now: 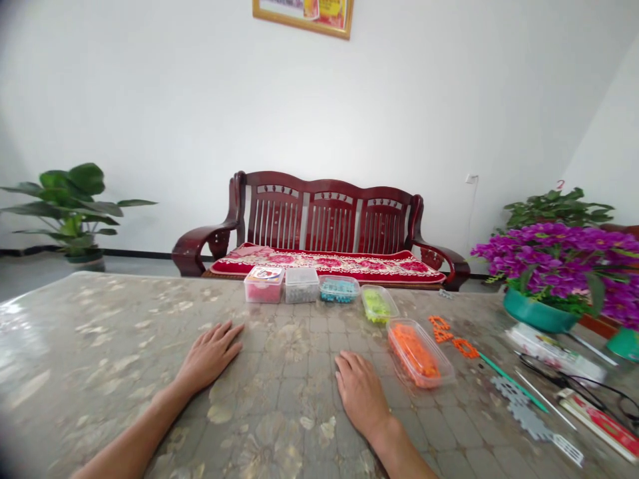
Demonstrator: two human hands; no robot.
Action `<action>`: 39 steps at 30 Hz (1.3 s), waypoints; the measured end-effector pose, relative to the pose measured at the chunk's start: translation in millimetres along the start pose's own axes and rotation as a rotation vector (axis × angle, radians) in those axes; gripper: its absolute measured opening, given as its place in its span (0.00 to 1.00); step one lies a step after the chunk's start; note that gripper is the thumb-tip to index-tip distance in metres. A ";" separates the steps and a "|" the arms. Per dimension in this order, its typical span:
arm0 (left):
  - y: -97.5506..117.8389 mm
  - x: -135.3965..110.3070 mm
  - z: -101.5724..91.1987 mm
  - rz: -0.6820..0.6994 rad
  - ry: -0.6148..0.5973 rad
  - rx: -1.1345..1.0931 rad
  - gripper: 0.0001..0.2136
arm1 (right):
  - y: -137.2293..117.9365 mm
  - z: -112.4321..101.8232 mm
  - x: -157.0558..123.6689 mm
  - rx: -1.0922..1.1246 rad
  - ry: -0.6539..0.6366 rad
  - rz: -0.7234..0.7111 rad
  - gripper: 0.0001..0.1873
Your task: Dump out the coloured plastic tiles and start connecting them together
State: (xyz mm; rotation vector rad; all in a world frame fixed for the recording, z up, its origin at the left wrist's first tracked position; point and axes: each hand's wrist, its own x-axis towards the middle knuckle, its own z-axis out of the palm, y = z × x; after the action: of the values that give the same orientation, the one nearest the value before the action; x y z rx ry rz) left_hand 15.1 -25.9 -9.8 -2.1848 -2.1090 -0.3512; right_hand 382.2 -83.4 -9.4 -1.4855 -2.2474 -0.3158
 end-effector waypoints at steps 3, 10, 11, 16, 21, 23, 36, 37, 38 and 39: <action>-5.3 -2.1 0.1 0.026 0.007 -0.053 0.22 | 1.5 3.5 -1.5 -0.003 0.003 -0.001 0.19; -10.4 -7.5 2.8 0.013 0.029 -0.083 0.22 | 8.5 15.7 -6.6 0.012 0.034 -0.024 0.20; -10.8 -8.3 3.1 0.011 0.031 -0.087 0.22 | 9.6 16.9 -7.2 0.012 0.033 -0.025 0.20; -12.8 -12.1 3.5 0.008 0.031 -0.100 0.22 | 13.1 21.4 -9.7 0.016 0.058 -0.044 0.20; -11.8 -15.8 1.7 0.005 0.048 -0.110 0.22 | 15.1 22.0 -11.1 0.009 0.040 -0.049 0.20; -10.4 -16.7 0.3 0.000 0.049 -0.107 0.21 | 16.5 21.8 -11.8 0.012 0.023 -0.053 0.19; -4.6 -21.2 -3.8 -0.020 0.072 -0.142 0.20 | 28.1 24.2 -15.4 0.029 0.034 -0.107 0.20; -4.2 -21.0 -5.0 -0.017 0.069 -0.137 0.20 | 28.7 24.4 -15.7 0.029 0.034 -0.106 0.20; -3.7 -20.7 -6.0 -0.017 0.064 -0.129 0.20 | 29.2 24.6 -15.9 0.027 0.034 -0.108 0.20; -3.2 -20.4 -6.8 -0.017 0.057 -0.119 0.20 | 29.8 24.8 -16.0 0.022 0.036 -0.113 0.20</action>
State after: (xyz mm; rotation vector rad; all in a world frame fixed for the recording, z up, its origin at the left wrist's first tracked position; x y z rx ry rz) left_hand 10.7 -47.2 -8.0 -2.1917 -2.1299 -0.5478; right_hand 409.3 -74.3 -40.0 -1.3336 -2.3035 -0.3476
